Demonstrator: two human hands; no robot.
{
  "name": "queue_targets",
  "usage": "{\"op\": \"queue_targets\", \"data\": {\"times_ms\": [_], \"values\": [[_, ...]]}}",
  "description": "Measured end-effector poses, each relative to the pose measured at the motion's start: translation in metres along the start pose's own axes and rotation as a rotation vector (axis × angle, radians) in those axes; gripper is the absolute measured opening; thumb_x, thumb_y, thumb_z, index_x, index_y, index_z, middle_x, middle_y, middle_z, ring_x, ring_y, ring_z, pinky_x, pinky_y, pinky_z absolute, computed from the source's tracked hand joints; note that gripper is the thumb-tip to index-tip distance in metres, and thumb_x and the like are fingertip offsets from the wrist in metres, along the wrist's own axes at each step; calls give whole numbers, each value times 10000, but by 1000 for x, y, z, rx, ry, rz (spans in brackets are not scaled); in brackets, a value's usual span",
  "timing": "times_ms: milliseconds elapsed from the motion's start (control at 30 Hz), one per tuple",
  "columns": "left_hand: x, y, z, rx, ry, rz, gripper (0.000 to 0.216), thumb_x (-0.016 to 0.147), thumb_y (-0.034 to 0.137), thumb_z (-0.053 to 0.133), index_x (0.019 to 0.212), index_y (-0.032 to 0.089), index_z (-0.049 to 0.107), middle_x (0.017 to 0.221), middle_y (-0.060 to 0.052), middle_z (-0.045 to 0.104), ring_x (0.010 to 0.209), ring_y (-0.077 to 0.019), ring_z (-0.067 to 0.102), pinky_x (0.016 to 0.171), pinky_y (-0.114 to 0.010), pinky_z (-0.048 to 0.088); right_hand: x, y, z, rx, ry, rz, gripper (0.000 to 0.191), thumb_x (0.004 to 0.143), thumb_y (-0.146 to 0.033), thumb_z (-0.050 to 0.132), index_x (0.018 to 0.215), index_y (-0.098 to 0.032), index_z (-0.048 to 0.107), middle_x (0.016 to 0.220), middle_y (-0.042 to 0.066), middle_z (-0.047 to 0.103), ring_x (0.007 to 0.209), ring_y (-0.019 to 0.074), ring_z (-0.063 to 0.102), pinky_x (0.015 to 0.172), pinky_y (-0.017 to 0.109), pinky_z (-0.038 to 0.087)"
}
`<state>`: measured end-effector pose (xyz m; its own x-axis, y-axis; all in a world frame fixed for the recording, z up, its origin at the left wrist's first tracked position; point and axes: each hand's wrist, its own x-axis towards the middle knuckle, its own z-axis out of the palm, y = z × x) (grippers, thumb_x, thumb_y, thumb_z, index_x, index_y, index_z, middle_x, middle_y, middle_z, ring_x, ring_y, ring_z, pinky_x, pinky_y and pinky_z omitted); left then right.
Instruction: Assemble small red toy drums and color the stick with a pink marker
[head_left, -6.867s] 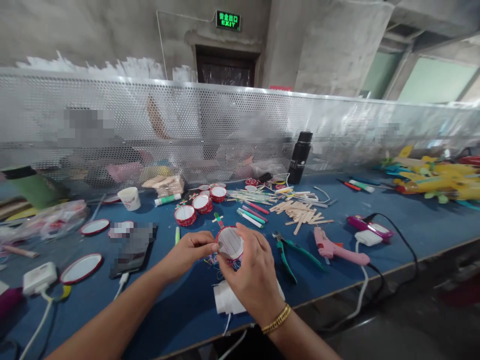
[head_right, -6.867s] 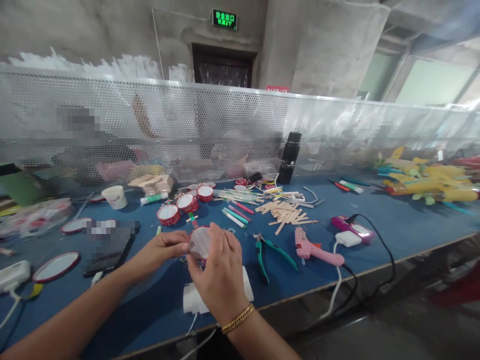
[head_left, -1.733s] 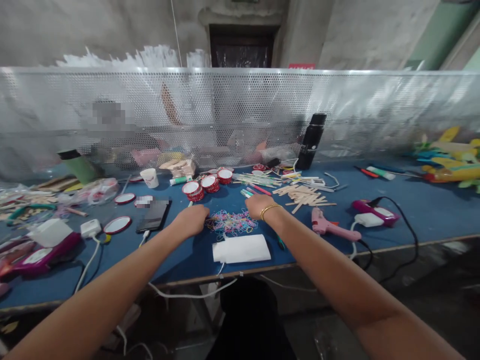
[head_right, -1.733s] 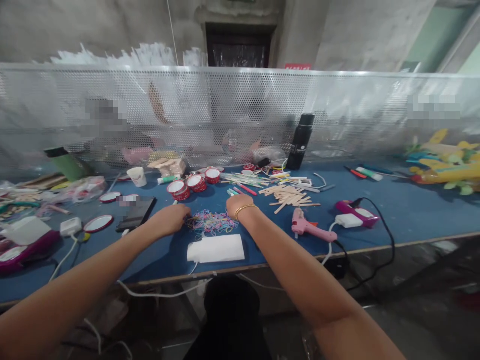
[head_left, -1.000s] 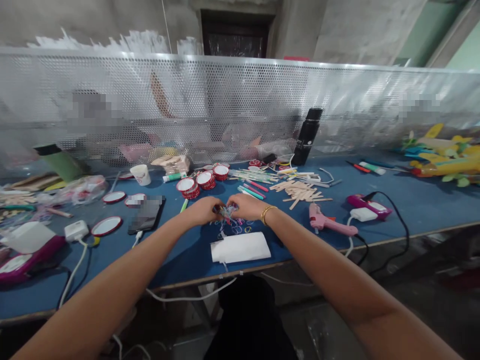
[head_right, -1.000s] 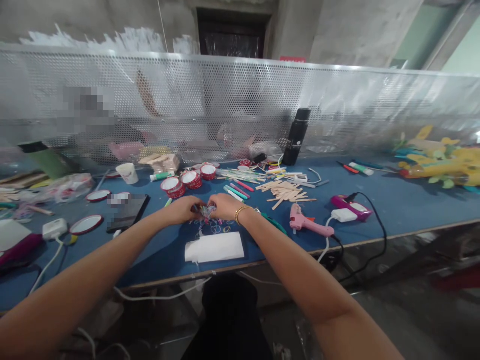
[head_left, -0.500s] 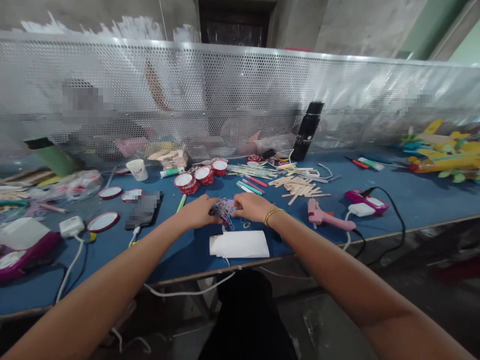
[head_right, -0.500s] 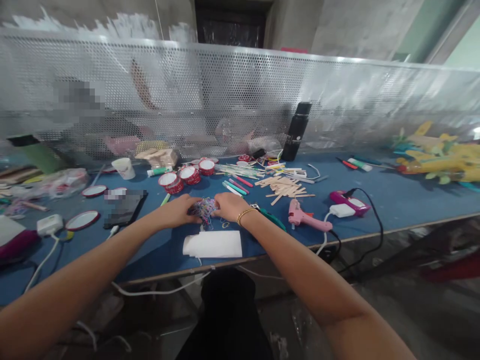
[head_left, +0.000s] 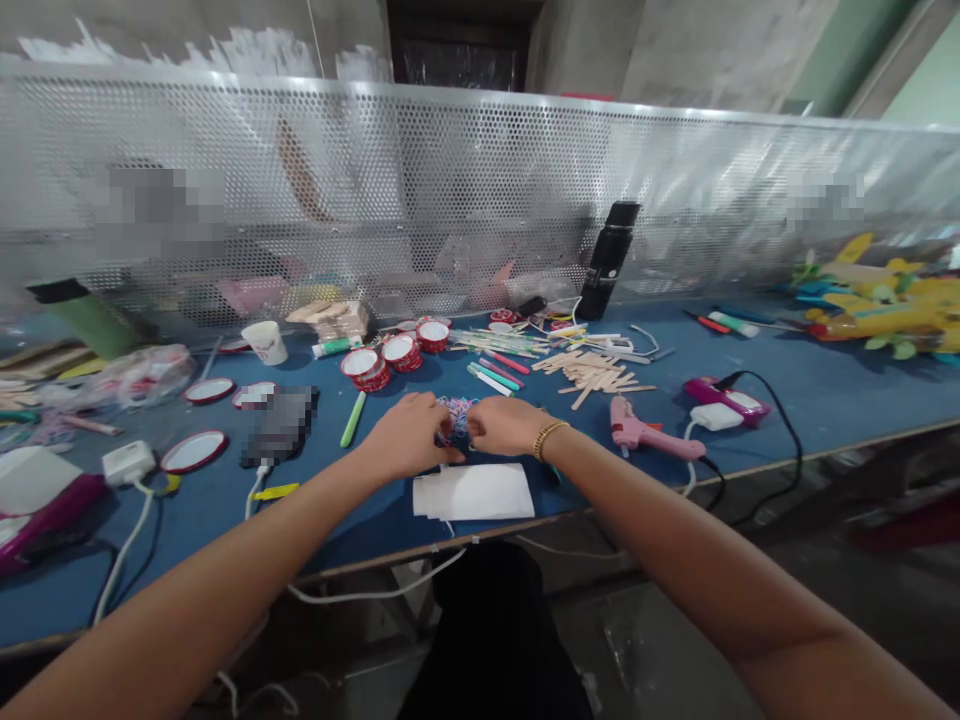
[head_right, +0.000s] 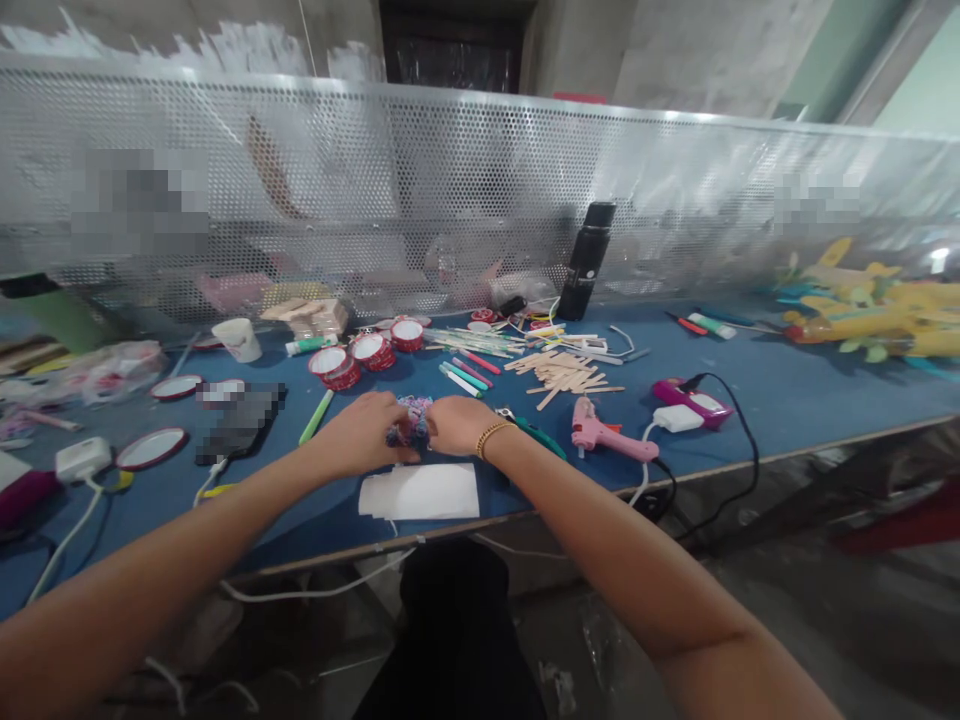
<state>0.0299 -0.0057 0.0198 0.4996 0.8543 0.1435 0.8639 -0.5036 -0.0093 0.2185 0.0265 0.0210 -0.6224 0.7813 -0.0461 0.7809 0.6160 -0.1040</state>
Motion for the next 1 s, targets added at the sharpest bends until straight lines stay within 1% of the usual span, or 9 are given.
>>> {"op": "queue_targets", "data": {"times_ms": [100,167,300,400,500,600,700,833,1000], "values": [[10,-4,3,-5,-37,-7,338,752,456,727,952,186,697,971,-101,629,995,-281,585,929,-387,425,2,4,-2,-15,112,51,184,885,-233,516,968,-175,670,1041,105,716,956,211,643,753,272,418],[12,-16,1,21,2,-44,240,801,389,685,932,189,704,976,-101,637,989,-273,592,926,-389,425,-1,11,-7,-15,152,67,210,910,-267,503,1025,-175,651,1089,106,702,991,211,630,791,277,416],[7,-42,-13,-30,37,-69,300,849,431,614,1013,190,688,1019,-93,656,1012,-246,600,909,-348,441,-11,19,-11,11,88,23,197,821,-371,654,937,-214,678,981,52,727,879,190,647,698,251,411],[-2,-56,-21,-12,-68,-176,377,768,431,682,1061,194,674,1071,-95,662,992,-253,623,869,-334,455,-11,12,-6,54,-28,-63,178,745,-379,730,831,-229,692,870,13,734,768,162,647,597,230,381],[-7,-64,-23,1,-190,-263,497,689,460,732,1114,216,649,1133,-87,676,1015,-254,634,859,-315,455,-3,2,-1,69,-12,-94,111,831,-323,643,858,-226,688,917,15,736,822,155,648,636,226,393],[-7,-65,-18,28,-264,-299,552,647,455,751,1124,199,641,1121,-118,685,996,-286,647,800,-328,468,4,0,0,40,108,-29,180,922,-265,504,979,-214,667,1037,48,720,963,181,633,758,254,414],[0,-61,-12,-54,-281,-251,492,671,388,730,1098,160,647,1062,-138,698,945,-297,657,756,-340,475,9,10,-2,4,171,54,229,931,-251,478,1074,-192,647,1116,92,696,1052,219,615,838,294,427],[9,-50,-9,-173,-247,-163,387,728,303,681,1094,181,645,1039,-77,711,932,-228,667,771,-286,479,17,18,3,-41,136,107,231,882,-224,549,1022,-109,693,1092,189,688,1039,272,633,868,330,453],[7,-46,-22,-127,-211,-145,536,711,278,708,1231,204,599,1180,-89,657,1008,-244,654,829,-297,482,26,15,8,-60,150,50,333,937,-160,427,1184,-140,649,1180,157,657,1135,219,598,962,288,434]]}}
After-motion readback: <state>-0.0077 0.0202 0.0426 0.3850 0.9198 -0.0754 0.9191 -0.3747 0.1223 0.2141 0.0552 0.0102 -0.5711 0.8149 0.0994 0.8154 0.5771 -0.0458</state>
